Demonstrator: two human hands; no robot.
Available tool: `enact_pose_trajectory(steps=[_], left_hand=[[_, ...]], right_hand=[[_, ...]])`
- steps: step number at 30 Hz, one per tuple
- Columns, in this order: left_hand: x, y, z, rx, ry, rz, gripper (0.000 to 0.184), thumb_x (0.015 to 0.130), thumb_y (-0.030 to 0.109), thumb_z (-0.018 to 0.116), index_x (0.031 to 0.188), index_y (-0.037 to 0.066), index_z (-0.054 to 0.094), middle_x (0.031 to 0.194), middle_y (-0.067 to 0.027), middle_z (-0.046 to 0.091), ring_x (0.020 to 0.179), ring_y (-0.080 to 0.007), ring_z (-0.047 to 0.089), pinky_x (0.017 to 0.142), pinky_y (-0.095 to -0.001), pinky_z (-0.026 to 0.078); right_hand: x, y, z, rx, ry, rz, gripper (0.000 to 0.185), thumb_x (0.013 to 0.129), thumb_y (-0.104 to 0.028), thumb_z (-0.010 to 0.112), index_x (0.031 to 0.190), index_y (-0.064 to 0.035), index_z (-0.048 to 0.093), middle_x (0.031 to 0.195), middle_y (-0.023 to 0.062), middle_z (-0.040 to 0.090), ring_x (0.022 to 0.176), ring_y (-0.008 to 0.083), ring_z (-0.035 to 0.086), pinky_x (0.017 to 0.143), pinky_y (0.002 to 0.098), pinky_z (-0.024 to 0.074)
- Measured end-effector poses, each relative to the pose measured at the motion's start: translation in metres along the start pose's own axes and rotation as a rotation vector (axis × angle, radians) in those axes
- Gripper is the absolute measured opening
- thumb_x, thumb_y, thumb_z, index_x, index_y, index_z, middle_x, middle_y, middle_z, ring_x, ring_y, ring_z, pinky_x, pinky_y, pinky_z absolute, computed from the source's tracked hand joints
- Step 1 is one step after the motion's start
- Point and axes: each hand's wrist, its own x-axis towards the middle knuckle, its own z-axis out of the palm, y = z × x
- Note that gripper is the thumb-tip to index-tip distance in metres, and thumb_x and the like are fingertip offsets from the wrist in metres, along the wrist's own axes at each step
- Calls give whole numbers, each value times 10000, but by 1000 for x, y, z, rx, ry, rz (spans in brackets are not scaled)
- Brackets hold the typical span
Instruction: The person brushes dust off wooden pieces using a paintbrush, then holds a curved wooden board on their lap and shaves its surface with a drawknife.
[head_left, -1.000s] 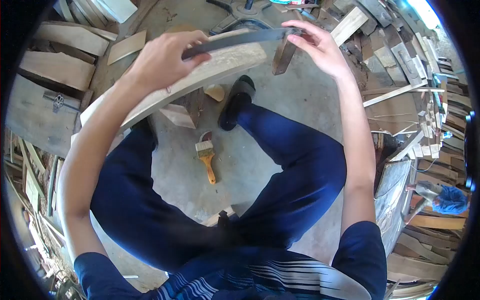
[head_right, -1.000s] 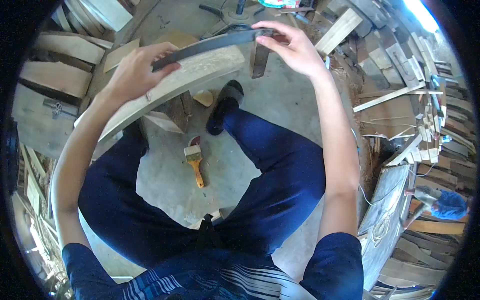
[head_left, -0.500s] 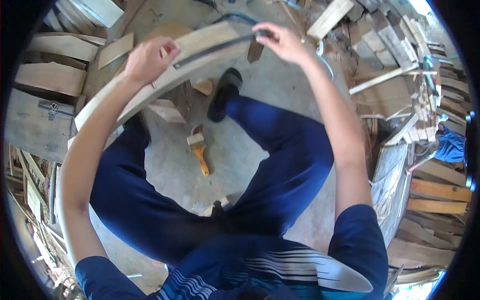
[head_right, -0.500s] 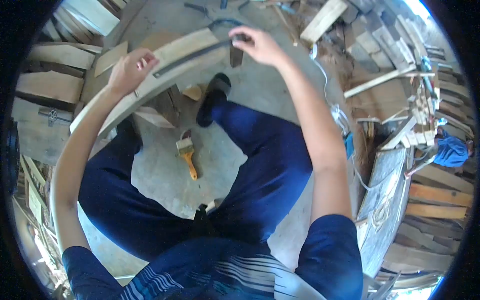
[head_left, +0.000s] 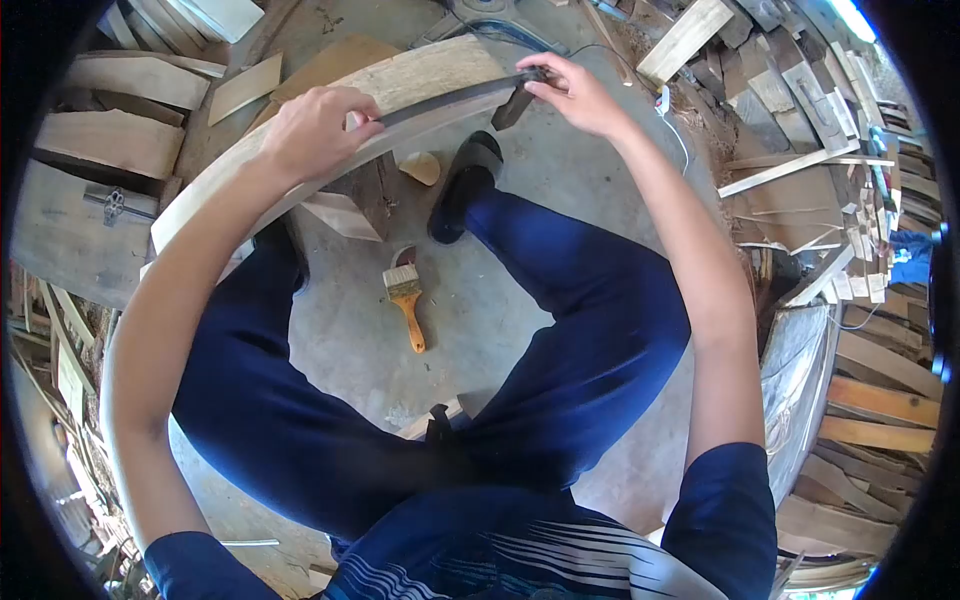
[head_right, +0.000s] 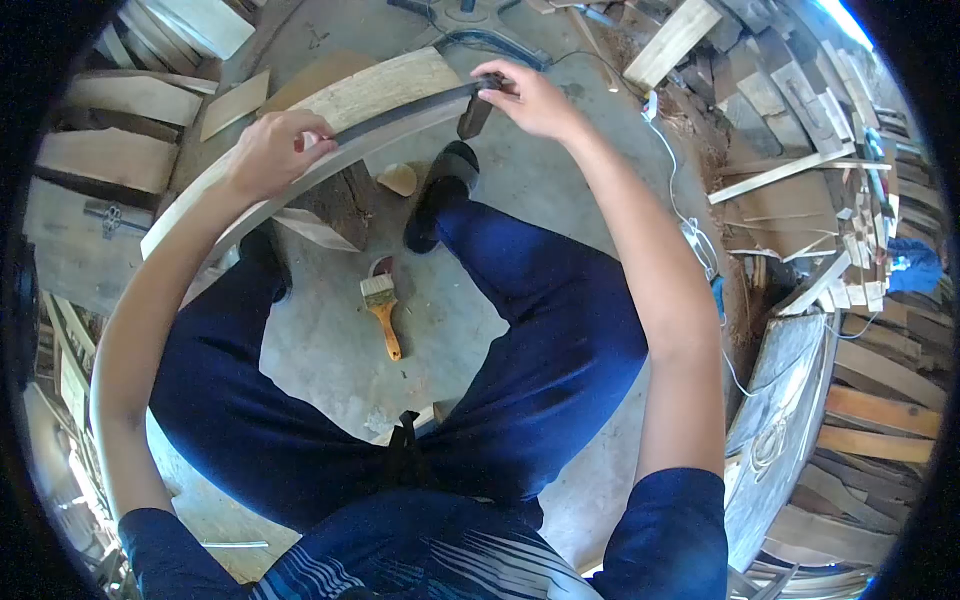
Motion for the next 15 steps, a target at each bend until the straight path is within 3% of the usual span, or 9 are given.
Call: enact_pose_trajectory(steps=[2,6,10,11,12,15], left_hand=[[-1,2,-4,13,-18,-26,284,881,380,697,1006,134,762,965,-85,757,899,-307,716,810,-436,558],[-3,-2,-4,12,14,5,312,875,394,722,929,90,767,885,-102,745,759,-259,700,721,-393,547],[-2,-2,-4,18,-45,4,313,884,412,695,956,120,782,932,-105,762,866,-304,720,807,-424,556],[-2,-4,-2,21,-7,36,328,877,422,709,940,108,782,885,-111,745,796,-285,689,757,-414,541],[-3,-6,-1,25,30,63,345,871,432,723,925,97,781,838,-117,728,726,-266,658,708,-404,525],[-5,-15,5,0,87,89,373,860,464,740,913,98,791,739,-125,675,639,-235,590,639,-396,486]], right_hand=[[0,-1,2,-111,3,-45,319,1012,-139,636,1323,-96,582,1286,50,617,1116,171,646,956,341,540],[4,-1,2,-241,20,-120,322,1014,-150,629,1328,-99,587,1294,49,624,1172,172,617,1012,378,509],[3,0,3,-252,34,-106,324,999,-161,645,1316,-114,598,1307,75,642,1172,231,640,993,387,511],[3,-1,4,-258,40,-105,322,991,-158,653,1307,-121,602,1304,87,652,1172,251,649,973,386,518],[4,1,4,-232,5,-77,342,1007,-238,634,1334,-142,604,1337,86,634,1235,242,607,1019,385,477],[5,3,5,-244,26,-50,367,988,-130,636,1340,-62,556,1271,92,609,1172,193,574,984,382,507]])
